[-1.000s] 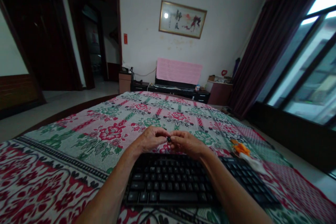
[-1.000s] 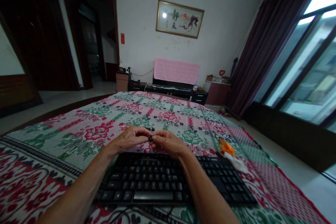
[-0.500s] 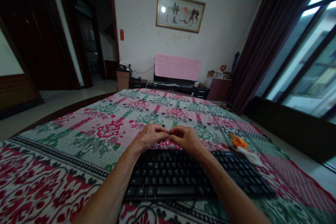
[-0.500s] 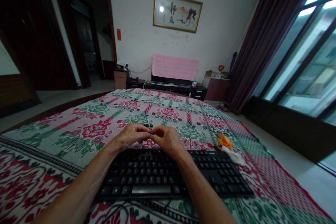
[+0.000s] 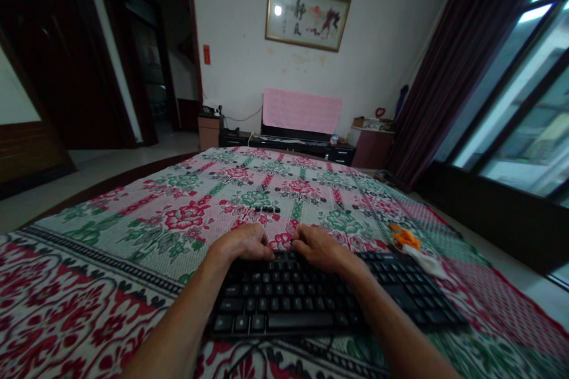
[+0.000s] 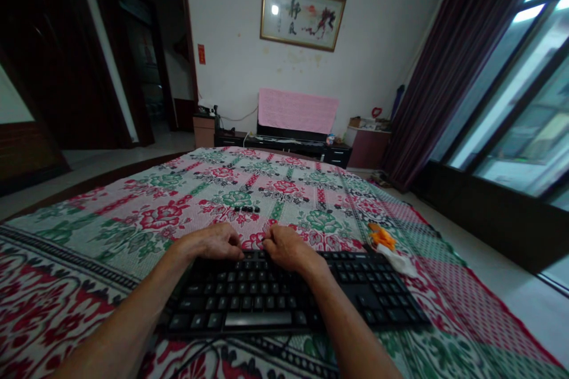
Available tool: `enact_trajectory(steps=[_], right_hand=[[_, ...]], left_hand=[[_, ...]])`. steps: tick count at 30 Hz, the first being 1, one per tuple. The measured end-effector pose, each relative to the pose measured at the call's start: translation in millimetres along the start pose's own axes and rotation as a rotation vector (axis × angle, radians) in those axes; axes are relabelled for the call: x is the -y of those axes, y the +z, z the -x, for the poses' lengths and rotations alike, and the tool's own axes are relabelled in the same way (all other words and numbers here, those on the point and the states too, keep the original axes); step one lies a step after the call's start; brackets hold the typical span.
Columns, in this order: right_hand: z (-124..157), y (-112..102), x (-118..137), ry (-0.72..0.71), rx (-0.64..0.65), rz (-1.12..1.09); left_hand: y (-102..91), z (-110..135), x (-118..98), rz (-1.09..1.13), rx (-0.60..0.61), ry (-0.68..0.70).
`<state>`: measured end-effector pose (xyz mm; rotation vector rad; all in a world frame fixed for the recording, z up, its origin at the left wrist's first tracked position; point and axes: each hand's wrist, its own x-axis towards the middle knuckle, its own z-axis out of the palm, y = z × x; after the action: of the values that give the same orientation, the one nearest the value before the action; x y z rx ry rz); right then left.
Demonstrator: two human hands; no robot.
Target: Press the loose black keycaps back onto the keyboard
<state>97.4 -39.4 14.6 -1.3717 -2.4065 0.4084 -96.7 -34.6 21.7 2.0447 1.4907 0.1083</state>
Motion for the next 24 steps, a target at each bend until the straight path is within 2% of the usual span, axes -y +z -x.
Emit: enact_trajectory(steps=[6, 11, 24], right_hand=[[-3, 2, 3, 0.020, 0.081, -0.211], [-3, -1, 10, 0.024, 0.188, -0.460], [-4, -15, 28, 0.029, 0.090, -0.221]], left_hand=[[-1.7, -1, 3, 0.177, 0.099, -0.017], [0.3, -4, 8, 0.244, 0.079, -0.063], [-6.1, -2, -3, 0.266, 0.010, -0.069]])
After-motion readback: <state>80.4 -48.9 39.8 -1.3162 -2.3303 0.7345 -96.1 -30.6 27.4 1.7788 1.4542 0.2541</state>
